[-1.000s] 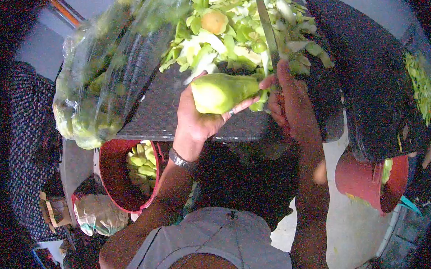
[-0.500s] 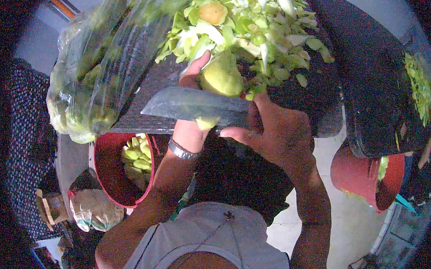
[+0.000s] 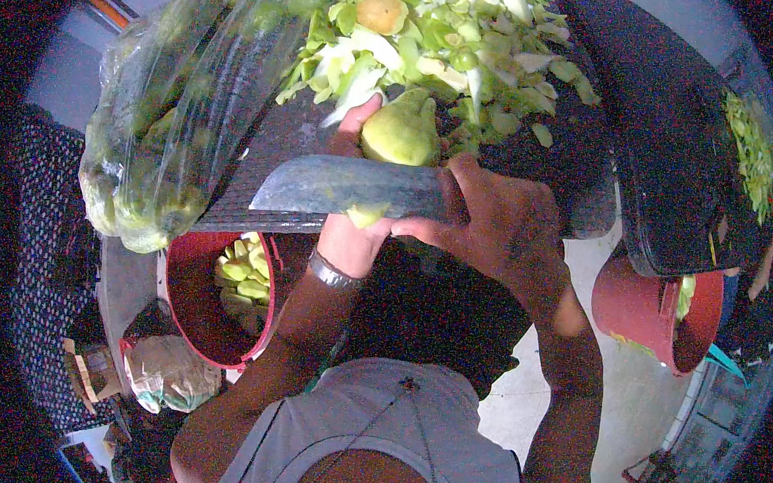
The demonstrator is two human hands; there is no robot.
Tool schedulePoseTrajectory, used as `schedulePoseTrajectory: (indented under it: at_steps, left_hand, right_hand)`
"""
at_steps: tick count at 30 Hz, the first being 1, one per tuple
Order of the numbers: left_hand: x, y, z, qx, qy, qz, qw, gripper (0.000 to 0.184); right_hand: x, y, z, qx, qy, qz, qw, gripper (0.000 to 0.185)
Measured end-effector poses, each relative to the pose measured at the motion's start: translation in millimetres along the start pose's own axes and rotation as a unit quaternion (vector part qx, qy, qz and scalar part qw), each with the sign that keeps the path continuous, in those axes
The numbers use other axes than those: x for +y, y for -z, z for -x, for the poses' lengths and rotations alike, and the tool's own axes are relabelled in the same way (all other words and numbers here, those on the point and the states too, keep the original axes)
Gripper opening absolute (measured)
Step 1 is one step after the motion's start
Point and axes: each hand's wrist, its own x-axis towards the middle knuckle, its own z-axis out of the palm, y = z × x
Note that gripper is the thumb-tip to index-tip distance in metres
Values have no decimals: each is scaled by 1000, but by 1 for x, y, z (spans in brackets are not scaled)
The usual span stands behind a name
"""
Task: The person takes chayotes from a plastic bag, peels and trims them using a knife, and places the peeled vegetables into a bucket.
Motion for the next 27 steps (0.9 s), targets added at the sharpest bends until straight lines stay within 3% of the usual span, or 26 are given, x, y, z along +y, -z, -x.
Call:
schedulePoseTrajectory:
  at_steps: [6, 7, 9, 10, 15, 17, 19, 24, 27]
  left_hand:
    - [3, 1, 5, 9, -48, -34, 998, 49]
    - [4, 4, 6, -2, -36, -25, 999, 51]
    - [6, 0, 24, -33, -32, -133, 990, 52]
    - [6, -3, 27, -70, -29, -130, 989, 52]
    - [8, -5, 12, 22, -94, -90, 991, 47]
    - [4, -1, 4, 52, -139, -22, 989, 41]
    - [7, -4, 11, -55, -34, -48, 997, 46]
    - [2, 1, 11, -93, -25, -25, 995, 46]
    - [-4, -8, 17, 36, -74, 2, 997, 45]
  right_hand:
    - [9, 3, -6, -72, -34, -43, 996, 57]
    - [18, 4, -10, -62, -97, -20, 993, 59]
    - [42, 5, -26, -36, -219, 27, 975, 67]
    - [51, 7, -28, -45, -227, -6, 973, 65]
    - [34, 13, -25, -42, -239, -88, 966, 56]
    - [4, 12, -15, -65, -181, -91, 977, 49]
    - [-4, 4, -6, -99, -119, -109, 982, 56]
    - [-5, -2, -5, -63, -53, -55, 995, 55]
    - [8, -2, -12, -53, -128, -9, 990, 58]
